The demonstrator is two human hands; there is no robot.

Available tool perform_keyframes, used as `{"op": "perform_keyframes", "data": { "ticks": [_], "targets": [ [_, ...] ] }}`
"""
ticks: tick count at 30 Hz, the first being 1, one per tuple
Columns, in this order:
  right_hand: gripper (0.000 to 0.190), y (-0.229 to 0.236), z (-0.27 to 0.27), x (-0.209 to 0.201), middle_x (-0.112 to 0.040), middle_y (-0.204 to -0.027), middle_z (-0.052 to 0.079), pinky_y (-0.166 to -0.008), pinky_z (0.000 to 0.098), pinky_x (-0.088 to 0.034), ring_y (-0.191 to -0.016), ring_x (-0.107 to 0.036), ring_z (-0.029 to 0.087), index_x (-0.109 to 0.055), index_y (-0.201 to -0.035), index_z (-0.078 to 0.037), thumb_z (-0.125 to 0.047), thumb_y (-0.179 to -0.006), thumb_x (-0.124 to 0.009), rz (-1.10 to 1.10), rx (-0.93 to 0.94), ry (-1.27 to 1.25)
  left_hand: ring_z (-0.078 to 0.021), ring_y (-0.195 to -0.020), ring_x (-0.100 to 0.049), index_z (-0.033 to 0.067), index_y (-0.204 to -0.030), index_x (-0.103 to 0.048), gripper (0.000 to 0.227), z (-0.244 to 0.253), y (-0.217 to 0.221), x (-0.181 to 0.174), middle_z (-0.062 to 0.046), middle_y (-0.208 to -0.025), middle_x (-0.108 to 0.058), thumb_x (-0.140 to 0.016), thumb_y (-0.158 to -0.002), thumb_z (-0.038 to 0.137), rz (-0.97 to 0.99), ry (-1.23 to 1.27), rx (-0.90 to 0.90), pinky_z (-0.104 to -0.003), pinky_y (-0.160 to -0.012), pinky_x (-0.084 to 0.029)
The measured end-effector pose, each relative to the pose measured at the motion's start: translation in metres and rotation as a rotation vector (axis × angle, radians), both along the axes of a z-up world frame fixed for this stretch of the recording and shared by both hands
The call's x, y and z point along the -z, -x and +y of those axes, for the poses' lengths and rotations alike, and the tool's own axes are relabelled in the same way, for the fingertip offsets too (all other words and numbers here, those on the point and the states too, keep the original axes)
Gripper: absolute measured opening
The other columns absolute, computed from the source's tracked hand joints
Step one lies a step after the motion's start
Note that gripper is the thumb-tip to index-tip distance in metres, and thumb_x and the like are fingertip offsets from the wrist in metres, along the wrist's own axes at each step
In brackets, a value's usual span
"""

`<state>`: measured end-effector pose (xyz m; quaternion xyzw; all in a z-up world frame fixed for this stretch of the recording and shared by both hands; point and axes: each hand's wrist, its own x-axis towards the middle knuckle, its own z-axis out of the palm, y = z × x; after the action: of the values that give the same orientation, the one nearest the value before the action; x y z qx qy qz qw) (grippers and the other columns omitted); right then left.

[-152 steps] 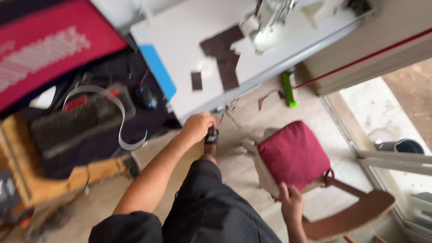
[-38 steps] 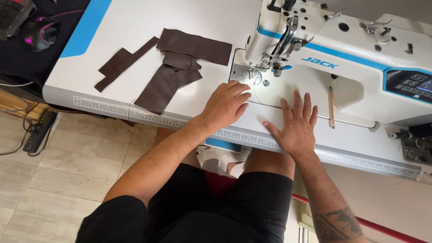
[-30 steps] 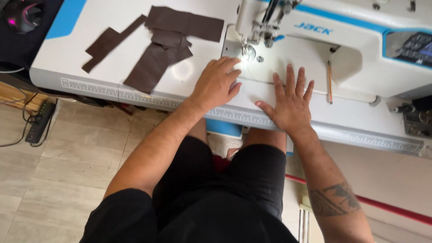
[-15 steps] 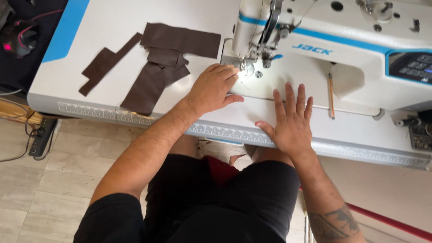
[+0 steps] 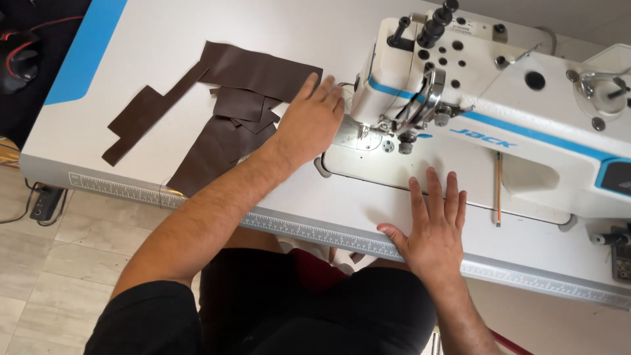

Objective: Measuring leather strips with a ruler, marking them with a pen, and cutting them with scissors in a workshop.

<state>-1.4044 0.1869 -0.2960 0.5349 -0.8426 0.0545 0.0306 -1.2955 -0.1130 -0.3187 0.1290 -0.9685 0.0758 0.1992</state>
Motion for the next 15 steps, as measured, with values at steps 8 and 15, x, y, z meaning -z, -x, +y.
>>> {"op": "perform_keyframes", "data": {
  "ticks": [8, 15],
  "targets": [
    [0.095, 0.001, -0.001, 0.005, -0.041, -0.163, 0.021, -0.127, 0.0637, -0.016, -0.157, -0.023, 0.048, -0.054, -0.149, -0.005, -0.072, -0.082, -0.058, 0.033, -0.056, 0.167, -0.0382, -0.135, -0.053, 0.0008, -0.121, -0.073, 0.045, -0.009, 0.020, 0.010, -0.019, -0.133, -0.066, -0.071, -0.090, 0.033, 0.034, -0.015, 0.006, -0.059, -0.119, -0.026],
    [0.079, -0.001, 0.005, 0.011, -0.059, -0.152, 0.021, -0.120, 0.0645, -0.037, -0.150, -0.045, 0.046, -0.066, -0.137, 0.002, -0.061, -0.089, -0.063, 0.140, -0.040, 0.371, -0.0254, -0.118, -0.060, 0.0083, -0.109, -0.073, 0.039, 0.041, -0.051, -0.042, -0.008, -0.111, -0.071, -0.075, -0.089, 0.042, 0.062, -0.007, 0.010, -0.046, -0.114, -0.039]
  ]
}}
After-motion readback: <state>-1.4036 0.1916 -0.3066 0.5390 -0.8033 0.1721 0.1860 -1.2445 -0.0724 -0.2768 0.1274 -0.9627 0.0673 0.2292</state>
